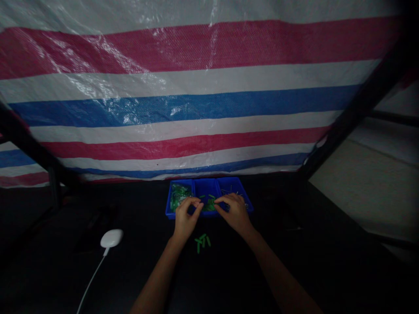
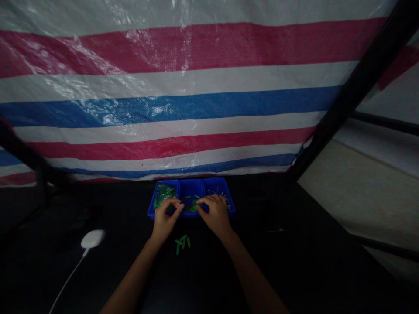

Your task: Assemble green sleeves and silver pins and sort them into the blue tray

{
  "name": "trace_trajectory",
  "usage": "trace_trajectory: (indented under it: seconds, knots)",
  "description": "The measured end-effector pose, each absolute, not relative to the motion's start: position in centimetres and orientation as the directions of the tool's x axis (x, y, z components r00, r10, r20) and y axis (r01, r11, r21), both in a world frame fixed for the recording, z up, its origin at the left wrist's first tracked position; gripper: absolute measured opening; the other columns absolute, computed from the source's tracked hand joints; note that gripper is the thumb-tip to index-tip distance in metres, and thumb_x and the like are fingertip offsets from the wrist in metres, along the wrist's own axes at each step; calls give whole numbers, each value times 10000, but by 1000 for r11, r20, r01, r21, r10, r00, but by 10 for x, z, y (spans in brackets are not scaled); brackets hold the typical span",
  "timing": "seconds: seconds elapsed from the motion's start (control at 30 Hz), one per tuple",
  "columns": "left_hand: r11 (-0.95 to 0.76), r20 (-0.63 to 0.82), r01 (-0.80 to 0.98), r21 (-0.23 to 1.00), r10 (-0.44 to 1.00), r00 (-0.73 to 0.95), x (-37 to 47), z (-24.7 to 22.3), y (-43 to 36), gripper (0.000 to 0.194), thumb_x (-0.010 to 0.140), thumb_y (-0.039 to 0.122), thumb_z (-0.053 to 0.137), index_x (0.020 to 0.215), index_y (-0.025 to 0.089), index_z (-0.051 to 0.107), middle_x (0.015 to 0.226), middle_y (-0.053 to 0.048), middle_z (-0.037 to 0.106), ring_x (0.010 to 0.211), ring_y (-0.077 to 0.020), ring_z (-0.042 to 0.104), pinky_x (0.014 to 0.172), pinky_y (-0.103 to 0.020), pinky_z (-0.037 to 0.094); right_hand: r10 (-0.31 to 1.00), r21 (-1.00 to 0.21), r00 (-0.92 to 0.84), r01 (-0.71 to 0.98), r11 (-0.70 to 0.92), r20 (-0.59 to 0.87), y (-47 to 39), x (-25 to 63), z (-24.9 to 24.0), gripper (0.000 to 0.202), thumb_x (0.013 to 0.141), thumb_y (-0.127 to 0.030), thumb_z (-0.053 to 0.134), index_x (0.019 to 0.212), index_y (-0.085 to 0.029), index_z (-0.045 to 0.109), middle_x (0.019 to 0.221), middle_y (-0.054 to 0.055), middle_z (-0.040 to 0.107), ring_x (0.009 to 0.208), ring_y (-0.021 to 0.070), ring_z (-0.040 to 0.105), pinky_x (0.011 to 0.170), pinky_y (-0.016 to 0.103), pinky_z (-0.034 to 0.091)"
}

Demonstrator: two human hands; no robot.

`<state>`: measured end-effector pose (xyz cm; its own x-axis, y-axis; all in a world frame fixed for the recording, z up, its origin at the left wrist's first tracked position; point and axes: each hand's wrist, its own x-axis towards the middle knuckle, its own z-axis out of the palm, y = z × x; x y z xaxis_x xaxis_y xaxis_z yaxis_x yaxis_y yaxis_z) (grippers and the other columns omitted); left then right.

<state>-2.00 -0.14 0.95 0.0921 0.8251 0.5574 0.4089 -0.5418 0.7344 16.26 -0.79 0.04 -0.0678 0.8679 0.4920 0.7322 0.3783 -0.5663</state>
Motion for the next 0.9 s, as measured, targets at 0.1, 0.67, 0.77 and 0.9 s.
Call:
trace_trajectory:
  seconds: [0.1, 0.67, 0.77, 0.9]
  knots:
    - [-519, 532, 377, 767, 843, 78, -21, 8, 0, 92, 768, 249, 602, 803, 164, 595, 726, -18, 598, 702, -147, 574, 699, -278, 439, 850, -607, -114, 652, 454, 514, -10, 161, 5, 87, 781, -243, 572, 798, -234, 658, 813, 16, 678, 814, 196, 567, 776, 343, 377]
    - [-441, 441, 59, 895, 897, 17, -21, 18, -2, 158, 733, 208, 610, 669, 171, 470, 724, -19, 553, 725, -147, 543, 699, -275, 421, 798, -553, -595, 697, 456, -92, -32, 151, 16, 397, 662, -405, 669, 1027, -249, 654, 680, -19, 702, 695, 163, 655, 565, 222, 355]
    - [-412, 412, 6, 911, 911, 7, -23, 19, -2, 188, 713, 212, 626, 646, 171, 455, 710, -14, 549, 715, -143, 534, 680, -268, 415, 798, -558, -596, 693, 456, -88, -33, 151, 17, 396, 658, -427, 673, 1012, -248, 658, 683, -23, 701, 687, 159, 653, 560, 224, 346]
    - [-351, 352, -116, 929, 936, -5, -25, 18, 0, 226, 682, 203, 644, 617, 170, 429, 710, -12, 549, 693, -131, 512, 636, -252, 396, 788, -585, -613, 661, 469, -61, -32, 152, 13, 371, 633, -404, 702, 972, -258, 668, 678, -36, 690, 651, 145, 638, 534, 216, 325]
